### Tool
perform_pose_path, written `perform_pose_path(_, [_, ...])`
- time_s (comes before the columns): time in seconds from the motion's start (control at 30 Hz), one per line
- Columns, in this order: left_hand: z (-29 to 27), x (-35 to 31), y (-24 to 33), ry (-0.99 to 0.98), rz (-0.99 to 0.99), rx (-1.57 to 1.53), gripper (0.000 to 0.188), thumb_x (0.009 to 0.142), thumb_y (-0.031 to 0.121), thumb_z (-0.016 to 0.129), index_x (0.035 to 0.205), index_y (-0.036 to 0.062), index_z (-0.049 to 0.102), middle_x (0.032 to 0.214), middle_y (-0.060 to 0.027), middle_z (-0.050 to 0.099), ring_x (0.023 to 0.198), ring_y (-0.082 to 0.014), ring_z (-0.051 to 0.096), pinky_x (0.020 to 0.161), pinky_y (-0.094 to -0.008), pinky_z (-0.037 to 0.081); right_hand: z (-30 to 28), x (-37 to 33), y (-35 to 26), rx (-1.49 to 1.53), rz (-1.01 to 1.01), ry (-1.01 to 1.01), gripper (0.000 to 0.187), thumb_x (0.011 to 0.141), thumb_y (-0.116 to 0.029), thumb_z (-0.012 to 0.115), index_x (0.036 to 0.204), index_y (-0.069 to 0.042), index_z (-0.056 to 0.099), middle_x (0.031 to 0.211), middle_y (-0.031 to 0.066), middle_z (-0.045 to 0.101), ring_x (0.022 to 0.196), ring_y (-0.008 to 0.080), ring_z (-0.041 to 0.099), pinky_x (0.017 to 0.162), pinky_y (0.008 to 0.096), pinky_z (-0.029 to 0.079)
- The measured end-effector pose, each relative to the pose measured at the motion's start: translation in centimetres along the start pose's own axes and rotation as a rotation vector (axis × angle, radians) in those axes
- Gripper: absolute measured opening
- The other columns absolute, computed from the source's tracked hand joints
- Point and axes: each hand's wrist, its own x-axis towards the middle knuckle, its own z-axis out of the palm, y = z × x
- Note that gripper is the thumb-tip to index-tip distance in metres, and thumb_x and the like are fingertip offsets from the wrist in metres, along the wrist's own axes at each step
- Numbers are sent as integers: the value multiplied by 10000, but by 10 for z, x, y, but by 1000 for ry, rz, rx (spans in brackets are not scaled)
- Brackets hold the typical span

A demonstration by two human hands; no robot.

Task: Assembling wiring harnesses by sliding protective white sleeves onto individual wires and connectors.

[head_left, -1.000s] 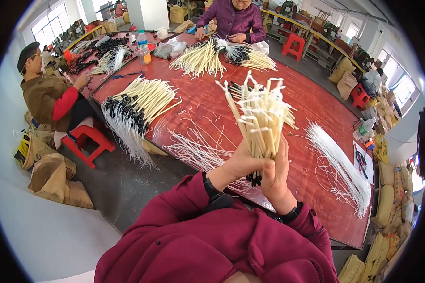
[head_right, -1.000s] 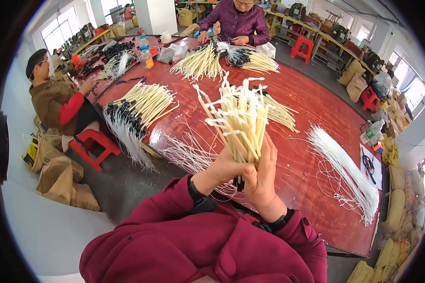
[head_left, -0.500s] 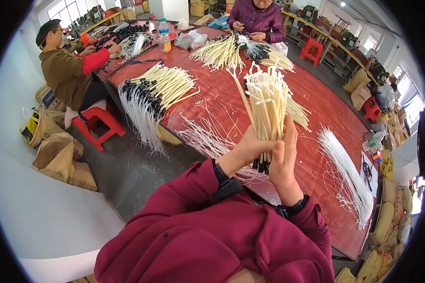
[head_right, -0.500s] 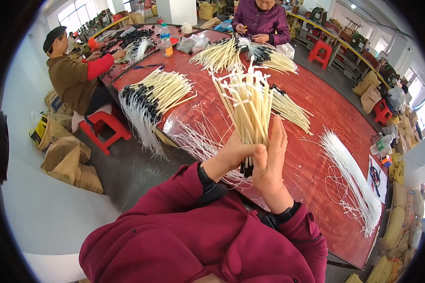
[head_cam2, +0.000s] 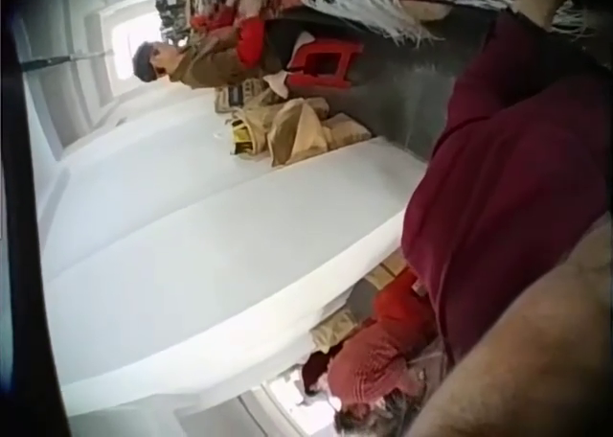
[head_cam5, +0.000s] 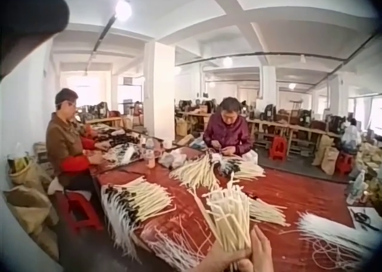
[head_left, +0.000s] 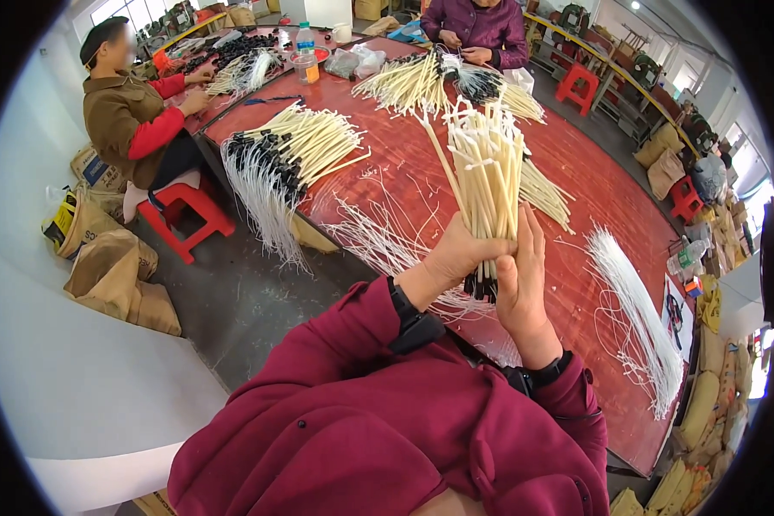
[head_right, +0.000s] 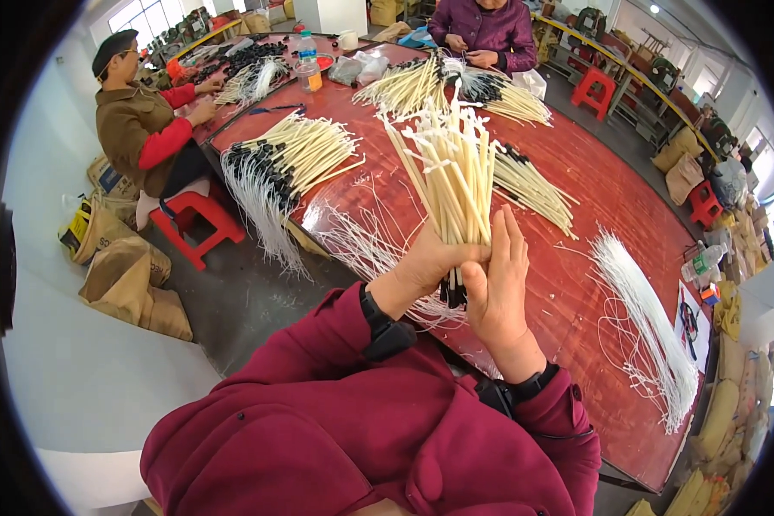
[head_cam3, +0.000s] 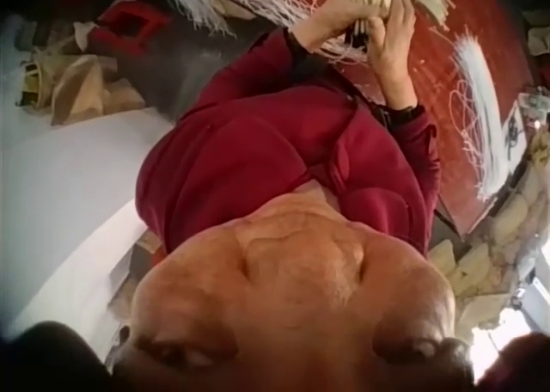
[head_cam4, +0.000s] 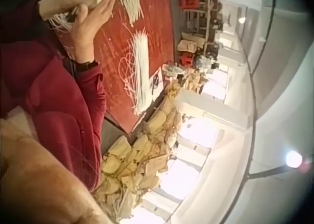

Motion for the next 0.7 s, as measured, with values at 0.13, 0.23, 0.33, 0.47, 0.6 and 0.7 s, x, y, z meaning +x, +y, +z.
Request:
perform_pose_path(0.13, [7,-11,7,-18,-39,-24,503,747,64,827,1204,43,617,1065,-17,670,985,-127,639,861,-299,534,-5,-4,-11,18,-3,-38,931,1006,-681,372,1534,84,313,1554,325,342,1418,465,358,1153,524,289])
perform_pose_path(0.23, [9,-17,12,-65,-70,-121,548,749,55,826,1246,52,594,1093,-16,657,1019,-125,626,884,-300,528,-5,-8,-15,7,-23,-40,953,994,-700,373,1536,82,313,1554,326,341,1433,468,338,1153,528,284])
perform_pose_path(0.33, [5,-14,10,-178,-108,-26,608,753,45,828,1297,63,556,1129,-18,635,1056,-128,610,914,-306,519,-6,-8,-21,1,-25,-60,965,988,-710,371,1538,80,311,1554,325,342,1446,470,322,1154,533,279])
perform_pose_path(0.47, [-2,-12,-1,-84,-155,-69,609,755,55,827,1299,61,552,1134,-22,633,1044,-131,615,906,-303,519,3,-6,-11,8,-4,-81,957,991,-705,366,1540,77,314,1554,316,350,1461,468,303,1158,535,274])
perform_pose_path(0.6, [-14,-5,-5,-68,-121,-43,591,772,96,812,1298,45,548,1182,-56,646,1074,-158,635,910,-311,541,12,-3,5,52,-8,12,925,1005,-684,359,1538,71,330,1547,297,376,1459,451,311,1159,516,279])
perform_pose_path(0.7, [-31,-4,-8,-38,-137,2,497,799,115,768,1242,46,553,1167,-97,646,1047,-184,646,869,-330,553,17,-2,9,148,-60,130,896,1020,-665,349,1537,66,341,1540,278,398,1437,427,349,1153,496,298])
